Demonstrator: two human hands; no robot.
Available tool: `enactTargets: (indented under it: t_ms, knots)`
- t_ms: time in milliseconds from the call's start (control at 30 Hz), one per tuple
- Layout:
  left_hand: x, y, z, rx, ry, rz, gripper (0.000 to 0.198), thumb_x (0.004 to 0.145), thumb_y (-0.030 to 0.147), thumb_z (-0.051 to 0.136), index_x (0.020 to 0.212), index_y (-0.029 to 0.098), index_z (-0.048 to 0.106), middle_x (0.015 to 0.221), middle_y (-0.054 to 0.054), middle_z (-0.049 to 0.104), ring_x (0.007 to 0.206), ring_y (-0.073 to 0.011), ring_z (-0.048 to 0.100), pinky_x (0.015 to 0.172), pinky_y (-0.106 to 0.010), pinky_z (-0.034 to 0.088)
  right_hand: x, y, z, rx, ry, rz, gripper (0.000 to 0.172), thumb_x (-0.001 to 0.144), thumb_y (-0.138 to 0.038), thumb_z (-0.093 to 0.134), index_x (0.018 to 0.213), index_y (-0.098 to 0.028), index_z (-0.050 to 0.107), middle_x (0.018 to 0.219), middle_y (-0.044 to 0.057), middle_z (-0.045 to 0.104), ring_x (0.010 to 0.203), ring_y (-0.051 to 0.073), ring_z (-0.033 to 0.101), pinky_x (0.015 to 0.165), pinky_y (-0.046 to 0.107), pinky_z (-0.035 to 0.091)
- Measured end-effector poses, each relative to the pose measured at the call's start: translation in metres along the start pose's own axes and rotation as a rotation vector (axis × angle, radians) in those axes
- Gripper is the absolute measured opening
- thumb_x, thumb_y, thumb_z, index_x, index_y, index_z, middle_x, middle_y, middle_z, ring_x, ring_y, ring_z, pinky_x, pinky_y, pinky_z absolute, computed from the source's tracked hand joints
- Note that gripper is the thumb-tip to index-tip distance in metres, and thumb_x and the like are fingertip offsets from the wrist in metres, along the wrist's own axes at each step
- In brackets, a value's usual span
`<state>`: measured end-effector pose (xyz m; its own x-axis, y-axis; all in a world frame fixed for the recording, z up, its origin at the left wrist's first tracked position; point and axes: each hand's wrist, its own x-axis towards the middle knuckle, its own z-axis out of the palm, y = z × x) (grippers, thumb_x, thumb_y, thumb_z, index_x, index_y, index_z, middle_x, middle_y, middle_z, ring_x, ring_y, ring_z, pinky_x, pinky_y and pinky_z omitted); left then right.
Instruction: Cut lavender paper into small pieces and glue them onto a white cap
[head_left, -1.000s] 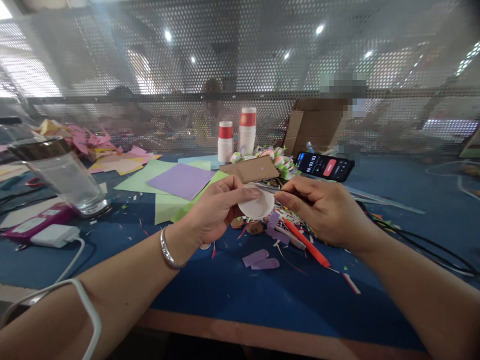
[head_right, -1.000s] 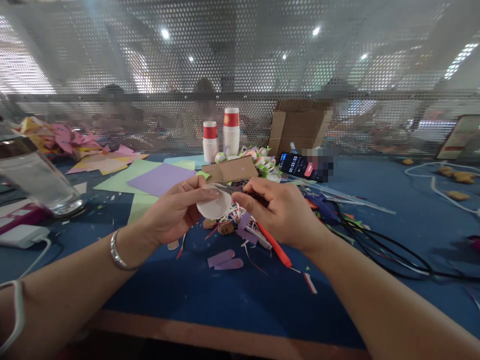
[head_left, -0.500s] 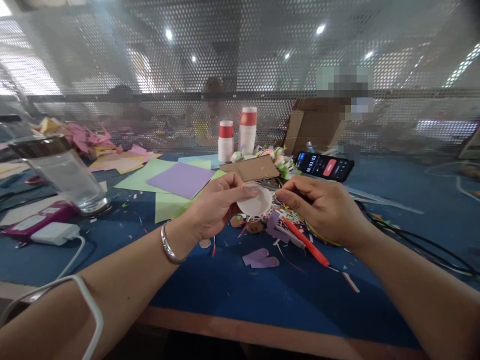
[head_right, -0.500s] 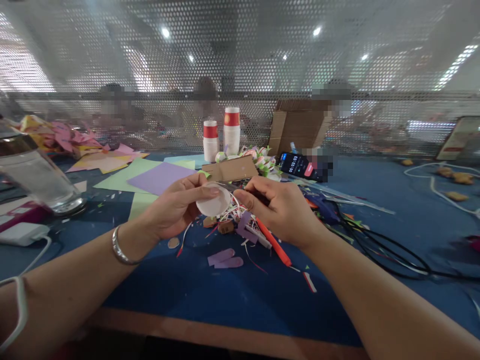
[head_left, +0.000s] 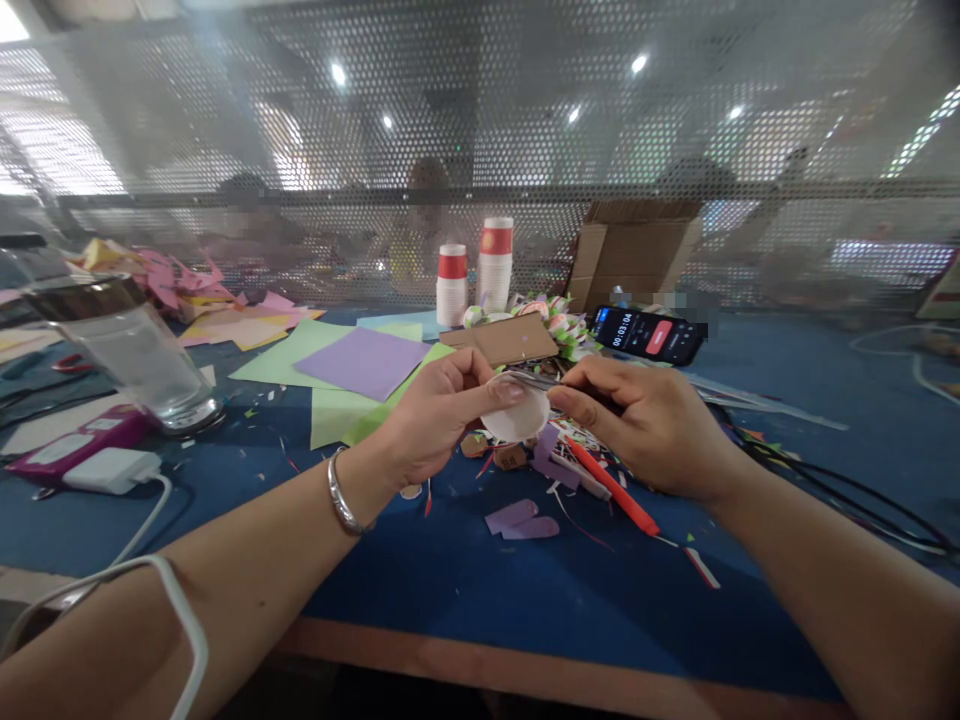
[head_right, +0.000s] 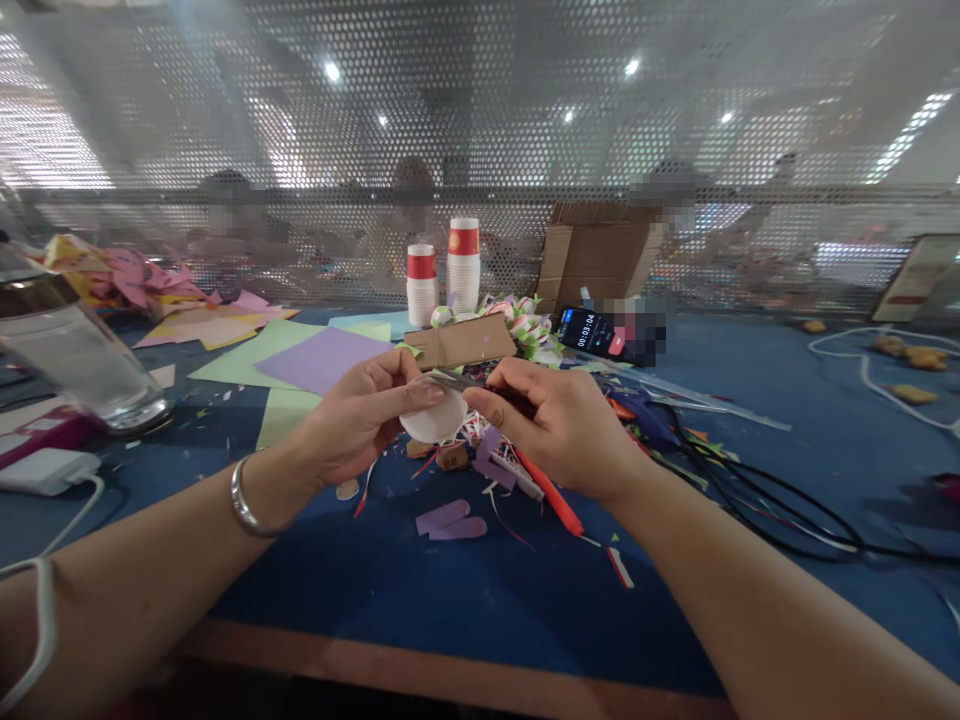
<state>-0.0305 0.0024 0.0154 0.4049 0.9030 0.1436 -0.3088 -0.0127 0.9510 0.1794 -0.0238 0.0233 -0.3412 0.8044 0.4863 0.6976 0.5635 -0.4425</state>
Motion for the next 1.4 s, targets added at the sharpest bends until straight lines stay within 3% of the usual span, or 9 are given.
enactTargets:
  t_ms: [200, 867, 1400]
  knots:
    - [0.000, 0.000, -0.002, 0.042, -0.003, 0.021, 0.033, 0.075, 0.019, 0.081, 0.070, 0.016, 0.049, 0.060, 0.004, 0.058, 0.052, -0.0050, 0.053, 0.050, -0.019, 0.039, 0.000, -0.002, -0.002, -0.003, -0.005, -0.035, 0.035, 0.098, -0.048, 0.052, 0.077, -0.020, 0.060, 0.063, -0.002, 0.053, 0.056, 0.012, 0.045, 0.054, 0.027, 0.036]
    - [0.002, 0.005, -0.009, -0.011, -0.092, -0.112, 0.035, 0.072, 0.020, 0.081, 0.072, 0.017, 0.047, 0.061, 0.005, 0.057, 0.053, -0.0066, 0.055, 0.050, -0.018, 0.041, -0.001, -0.003, -0.002, 0.002, -0.015, -0.036, 0.037, 0.099, -0.049, 0.051, 0.074, -0.022, 0.057, 0.062, -0.002, 0.053, 0.058, 0.012, 0.047, 0.055, 0.028, 0.036]
    - [0.000, 0.006, -0.006, -0.018, -0.078, -0.128, 0.034, 0.073, 0.020, 0.081, 0.073, 0.017, 0.047, 0.064, 0.004, 0.059, 0.055, -0.0070, 0.057, 0.052, -0.019, 0.044, 0.000, -0.004, -0.003, 0.021, -0.025, -0.012, 0.037, 0.098, -0.049, 0.052, 0.075, -0.021, 0.058, 0.063, -0.001, 0.054, 0.058, 0.013, 0.047, 0.055, 0.028, 0.037]
